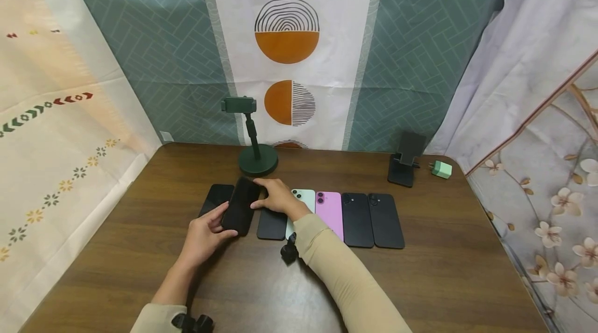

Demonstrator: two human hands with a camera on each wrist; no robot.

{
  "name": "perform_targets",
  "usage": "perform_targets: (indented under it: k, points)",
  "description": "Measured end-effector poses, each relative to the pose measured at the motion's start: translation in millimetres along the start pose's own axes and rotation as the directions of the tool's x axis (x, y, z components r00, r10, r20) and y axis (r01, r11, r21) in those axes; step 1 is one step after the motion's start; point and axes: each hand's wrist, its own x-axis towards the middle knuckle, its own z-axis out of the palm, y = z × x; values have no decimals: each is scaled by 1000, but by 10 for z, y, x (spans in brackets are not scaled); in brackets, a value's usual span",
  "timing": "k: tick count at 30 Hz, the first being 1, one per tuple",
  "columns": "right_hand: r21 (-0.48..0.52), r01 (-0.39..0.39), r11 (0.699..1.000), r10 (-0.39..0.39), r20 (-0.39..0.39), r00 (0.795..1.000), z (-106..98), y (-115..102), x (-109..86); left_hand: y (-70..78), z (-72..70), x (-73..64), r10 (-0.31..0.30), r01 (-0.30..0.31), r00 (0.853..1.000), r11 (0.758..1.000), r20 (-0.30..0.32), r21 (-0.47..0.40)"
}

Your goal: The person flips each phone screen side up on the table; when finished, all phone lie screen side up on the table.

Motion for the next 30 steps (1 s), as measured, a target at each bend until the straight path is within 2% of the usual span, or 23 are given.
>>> perform_targets:
  k: [2, 5, 9, 14, 25, 30]
  points:
    - [-5, -7, 1000, 7, 16, 1000, -14, 2, -9, -17, -8, 3, 28, -26, 1000, 994, -14, 104]
    - [-12, -20, 1000, 20, 53, 998, -34, 5, -21, -40, -20, 4, 62, -57, 998, 966, -12, 251]
    - [-8, -34, 999, 34, 102, 994, -51, 10, -33, -68, -23, 0, 61, -70, 997, 939, 35, 337]
    - [-14, -24, 1000, 26, 125, 992, -62, 19, -40, -92, -13, 3, 36, -59, 997, 924, 67, 378]
    - [-46, -3, 999, 10, 144, 990, -49, 5, -45, -115, -2, -27, -35, 4, 995, 947, 90, 321]
    - [-33, 20, 999, -15, 118, 993, -46, 15, -54, -89, 4, -24, -55, 10, 990, 946, 128, 324]
